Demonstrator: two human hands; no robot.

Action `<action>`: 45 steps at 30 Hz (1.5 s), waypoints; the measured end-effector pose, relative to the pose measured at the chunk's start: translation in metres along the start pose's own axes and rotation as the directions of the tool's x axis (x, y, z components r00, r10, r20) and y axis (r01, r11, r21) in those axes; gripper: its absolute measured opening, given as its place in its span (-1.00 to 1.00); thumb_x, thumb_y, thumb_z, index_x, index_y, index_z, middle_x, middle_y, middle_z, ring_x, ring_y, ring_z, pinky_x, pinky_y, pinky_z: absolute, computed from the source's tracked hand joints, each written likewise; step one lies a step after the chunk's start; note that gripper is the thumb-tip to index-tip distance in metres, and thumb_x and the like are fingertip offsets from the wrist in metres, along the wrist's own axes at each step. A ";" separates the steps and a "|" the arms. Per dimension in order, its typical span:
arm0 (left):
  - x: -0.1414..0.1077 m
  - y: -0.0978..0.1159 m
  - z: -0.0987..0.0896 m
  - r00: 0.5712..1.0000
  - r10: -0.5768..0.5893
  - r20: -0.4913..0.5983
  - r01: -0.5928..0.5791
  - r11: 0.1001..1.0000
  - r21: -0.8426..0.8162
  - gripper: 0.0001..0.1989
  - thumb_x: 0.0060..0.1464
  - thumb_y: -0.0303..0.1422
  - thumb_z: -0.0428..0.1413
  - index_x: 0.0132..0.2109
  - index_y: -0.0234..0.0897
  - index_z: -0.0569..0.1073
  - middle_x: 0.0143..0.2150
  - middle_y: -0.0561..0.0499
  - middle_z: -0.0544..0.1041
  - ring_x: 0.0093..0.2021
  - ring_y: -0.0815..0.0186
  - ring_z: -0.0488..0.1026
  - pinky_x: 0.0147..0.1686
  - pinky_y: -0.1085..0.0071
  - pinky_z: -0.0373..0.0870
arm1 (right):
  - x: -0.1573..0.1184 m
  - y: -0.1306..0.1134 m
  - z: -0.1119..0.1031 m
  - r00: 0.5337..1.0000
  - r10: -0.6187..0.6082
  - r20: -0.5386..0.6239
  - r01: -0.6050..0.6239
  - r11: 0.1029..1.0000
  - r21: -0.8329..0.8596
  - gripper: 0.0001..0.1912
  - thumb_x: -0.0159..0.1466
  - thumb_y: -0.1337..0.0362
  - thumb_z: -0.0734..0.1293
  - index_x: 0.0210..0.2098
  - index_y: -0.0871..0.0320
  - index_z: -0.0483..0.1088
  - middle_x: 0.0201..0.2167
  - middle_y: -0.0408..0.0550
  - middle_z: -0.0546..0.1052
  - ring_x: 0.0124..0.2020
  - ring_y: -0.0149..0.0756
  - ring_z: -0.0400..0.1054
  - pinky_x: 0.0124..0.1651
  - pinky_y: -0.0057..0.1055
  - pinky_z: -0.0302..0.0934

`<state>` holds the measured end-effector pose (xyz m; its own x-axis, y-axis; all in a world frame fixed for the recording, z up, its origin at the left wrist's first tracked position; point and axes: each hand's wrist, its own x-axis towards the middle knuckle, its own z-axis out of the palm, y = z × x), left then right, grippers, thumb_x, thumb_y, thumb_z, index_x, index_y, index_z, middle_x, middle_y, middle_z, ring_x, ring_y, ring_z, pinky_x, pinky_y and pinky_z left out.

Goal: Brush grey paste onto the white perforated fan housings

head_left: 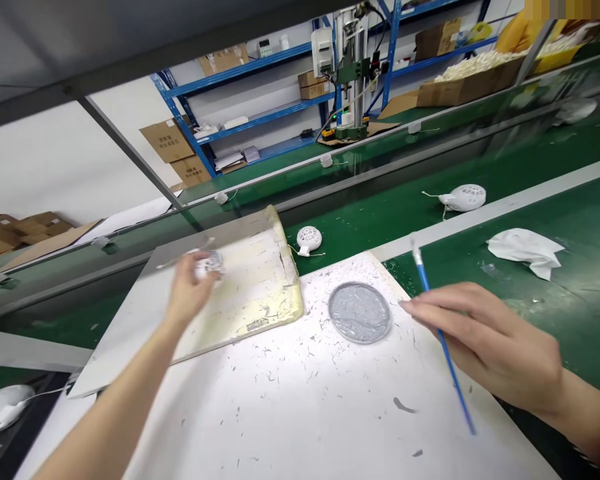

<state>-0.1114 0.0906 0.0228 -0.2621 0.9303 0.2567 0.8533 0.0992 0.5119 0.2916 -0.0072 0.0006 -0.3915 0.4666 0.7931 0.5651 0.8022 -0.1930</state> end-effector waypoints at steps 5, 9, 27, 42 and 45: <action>0.057 -0.062 -0.067 0.983 -0.146 -0.112 0.170 0.954 0.246 -0.74 -0.09 -0.40 0.16 -0.22 -0.26 0.29 -0.01 -0.14 0.31 0.22 -0.24 0.09 0.13 -0.23 0.10 | 0.005 0.015 0.008 0.984 0.175 -0.018 -0.174 0.983 0.059 -0.59 0.32 0.50 0.24 0.06 0.00 0.42 -0.14 -0.05 0.52 -0.16 -0.29 0.43 -0.16 -0.35 0.40; 0.068 -0.043 -0.068 0.995 -0.076 -0.058 0.091 0.938 0.335 -0.71 -0.04 -0.34 0.17 -0.15 -0.28 0.33 0.08 -0.16 0.29 0.27 -0.33 -0.08 0.09 -0.31 0.10 | 0.003 0.018 0.001 0.959 0.279 -0.052 -0.270 0.953 0.139 -0.63 0.31 0.44 0.28 0.04 -0.04 0.45 -0.14 -0.08 0.53 -0.15 -0.27 0.45 -0.19 -0.34 0.43; 0.076 0.120 0.125 0.650 0.470 0.597 -0.459 0.869 -0.185 -0.64 -0.21 -0.53 0.17 -0.17 -0.26 0.55 0.18 -0.20 0.38 0.22 -0.15 0.19 0.21 -0.09 0.06 | -0.003 0.010 0.017 0.851 0.432 0.298 -0.519 0.774 0.362 -0.80 0.33 0.24 0.28 -0.21 0.07 0.57 -0.29 -0.08 0.63 -0.24 -0.29 0.52 -0.18 -0.37 0.46; -0.014 0.106 0.041 0.746 0.063 0.663 0.665 -0.121 -0.737 -0.67 0.33 -0.32 -0.14 0.17 -0.26 0.28 0.07 -0.15 0.46 -0.01 0.20 0.47 -0.18 0.32 0.53 | -0.011 0.027 0.051 0.307 0.849 0.430 -0.723 -0.086 0.686 -0.70 0.08 0.03 0.51 -0.30 0.10 0.60 -0.28 -0.03 0.63 -0.32 -0.39 0.49 -0.14 -0.48 0.44; -0.037 0.103 0.037 0.721 0.016 0.693 0.686 -0.164 -0.709 -0.64 0.32 -0.28 -0.14 0.16 -0.31 0.28 0.08 -0.21 0.45 -0.03 0.13 0.49 -0.26 0.29 0.56 | -0.007 0.030 0.052 0.204 0.838 0.507 -0.607 -0.298 0.737 -0.69 -0.02 0.12 0.58 -0.33 0.12 0.60 -0.30 -0.07 0.61 -0.36 -0.47 0.45 -0.20 -0.63 0.43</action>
<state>0.0027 0.0795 0.0350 0.1375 0.9168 -0.3748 -0.6391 0.3712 0.6736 0.2734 0.0325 -0.0411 0.0254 0.9558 -0.2929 -0.4656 -0.2480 -0.8496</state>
